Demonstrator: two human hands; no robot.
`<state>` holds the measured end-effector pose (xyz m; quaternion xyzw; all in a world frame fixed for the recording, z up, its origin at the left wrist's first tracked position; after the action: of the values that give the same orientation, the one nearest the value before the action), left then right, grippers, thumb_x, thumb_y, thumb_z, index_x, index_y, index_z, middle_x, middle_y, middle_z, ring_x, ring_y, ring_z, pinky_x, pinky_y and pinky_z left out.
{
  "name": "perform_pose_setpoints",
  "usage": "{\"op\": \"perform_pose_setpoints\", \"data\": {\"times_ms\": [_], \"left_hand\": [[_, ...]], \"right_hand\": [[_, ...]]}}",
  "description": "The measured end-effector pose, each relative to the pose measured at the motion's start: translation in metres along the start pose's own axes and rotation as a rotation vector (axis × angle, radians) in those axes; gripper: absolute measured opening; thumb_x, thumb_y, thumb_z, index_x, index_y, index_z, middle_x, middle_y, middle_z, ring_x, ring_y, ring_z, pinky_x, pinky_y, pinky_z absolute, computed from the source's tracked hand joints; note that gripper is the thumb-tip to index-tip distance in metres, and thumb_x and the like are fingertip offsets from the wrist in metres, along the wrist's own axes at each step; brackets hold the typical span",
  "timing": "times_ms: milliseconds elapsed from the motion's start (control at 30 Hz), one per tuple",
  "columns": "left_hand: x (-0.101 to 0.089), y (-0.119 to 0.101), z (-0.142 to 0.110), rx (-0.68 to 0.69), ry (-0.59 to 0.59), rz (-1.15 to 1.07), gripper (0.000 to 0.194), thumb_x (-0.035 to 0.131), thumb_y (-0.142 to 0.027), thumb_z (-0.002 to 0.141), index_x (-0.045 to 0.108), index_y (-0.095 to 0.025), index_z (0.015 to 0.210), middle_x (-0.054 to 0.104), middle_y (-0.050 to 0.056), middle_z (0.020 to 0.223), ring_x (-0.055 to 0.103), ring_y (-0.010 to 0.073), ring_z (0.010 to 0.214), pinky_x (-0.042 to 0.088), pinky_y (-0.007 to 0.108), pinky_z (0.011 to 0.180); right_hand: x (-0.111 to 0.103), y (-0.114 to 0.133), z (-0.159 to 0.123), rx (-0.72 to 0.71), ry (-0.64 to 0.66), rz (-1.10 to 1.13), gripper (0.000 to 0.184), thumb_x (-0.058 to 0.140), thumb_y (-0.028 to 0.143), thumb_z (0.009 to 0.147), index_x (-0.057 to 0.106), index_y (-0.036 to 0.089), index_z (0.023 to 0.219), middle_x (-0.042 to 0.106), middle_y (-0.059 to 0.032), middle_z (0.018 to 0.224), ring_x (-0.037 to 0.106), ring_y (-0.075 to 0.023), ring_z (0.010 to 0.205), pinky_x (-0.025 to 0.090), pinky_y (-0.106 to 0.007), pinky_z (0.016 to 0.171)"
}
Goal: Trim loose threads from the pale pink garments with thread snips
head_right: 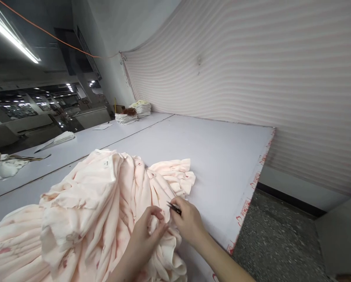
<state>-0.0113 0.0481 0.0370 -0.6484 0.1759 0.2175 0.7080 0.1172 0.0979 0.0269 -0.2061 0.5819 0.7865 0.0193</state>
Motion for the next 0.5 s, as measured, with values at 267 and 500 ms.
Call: {"op": "perform_pose_setpoints", "data": {"times_ms": [267,500], "left_hand": [[-0.001,0.005,-0.013,0.035,-0.192,0.144,0.027,0.057,-0.03,0.077,0.05,-0.019,0.101,0.057,0.005,0.091,0.055,0.0211,0.082,0.044,0.031,0.071],[-0.005,-0.01,-0.012,0.259,-0.269,0.119,0.011,0.04,-0.012,0.083,0.047,-0.02,0.085,0.052,0.003,0.082,0.054,0.0157,0.075,0.044,0.026,0.066]], "right_hand": [[0.011,-0.017,-0.005,0.255,-0.013,0.547,0.021,0.053,0.037,0.082,0.05,0.017,0.074,0.05,0.0027,0.069,0.045,-0.0117,0.063,0.038,-0.022,0.059],[-0.012,0.004,-0.012,0.055,-0.059,0.007,0.01,0.047,0.026,0.082,0.056,0.019,0.082,0.059,-0.0005,0.077,0.055,-0.0166,0.073,0.043,-0.026,0.065]]}}
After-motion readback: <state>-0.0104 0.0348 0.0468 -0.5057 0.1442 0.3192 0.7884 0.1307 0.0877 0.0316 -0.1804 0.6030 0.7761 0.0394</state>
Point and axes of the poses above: each hand's wrist, its own z-axis towards the middle knuckle, its own x-axis out of the palm, y = z × x, the point moved 9 cm from there along z, towards the middle knuckle
